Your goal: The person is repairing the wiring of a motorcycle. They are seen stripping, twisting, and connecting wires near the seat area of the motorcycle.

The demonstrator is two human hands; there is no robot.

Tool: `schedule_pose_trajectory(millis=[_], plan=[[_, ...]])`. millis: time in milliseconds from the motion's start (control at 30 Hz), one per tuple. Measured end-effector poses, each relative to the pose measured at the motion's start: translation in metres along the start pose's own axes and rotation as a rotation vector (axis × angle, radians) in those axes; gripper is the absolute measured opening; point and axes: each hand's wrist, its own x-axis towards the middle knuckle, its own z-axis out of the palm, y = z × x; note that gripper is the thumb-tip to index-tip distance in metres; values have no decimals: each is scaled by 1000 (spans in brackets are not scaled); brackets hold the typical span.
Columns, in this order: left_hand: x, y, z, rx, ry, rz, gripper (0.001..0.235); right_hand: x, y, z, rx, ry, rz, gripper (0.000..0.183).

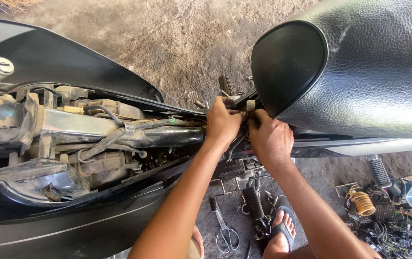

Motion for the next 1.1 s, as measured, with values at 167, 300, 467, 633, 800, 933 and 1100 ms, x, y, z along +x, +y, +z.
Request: schedule_pose_trajectory(millis=[167,300,467,633,800,933,1100], plan=[[-6,4,-12,-3,-43,25,48,-1,-5,2,-25,56,-2,26],[2,-5,-19,-121,-223,100,51,-3,-2,9,-112,87,-5,29],[3,-5,-23,-239,-325,156,52,-7,-9,5,-79,139,-37,16],[10,-10,-27,-124,-270,259,47,-8,-18,-1,-14,173,-45,14],[22,-8,-31,-128,-311,228,46,-5,-22,-2,111,173,-62,16],[25,-6,-33,-96,-260,249,45,-1,-30,0,73,105,58,21],[36,-10,-29,4,-124,236,55,9,-47,-1,131,107,166,23]])
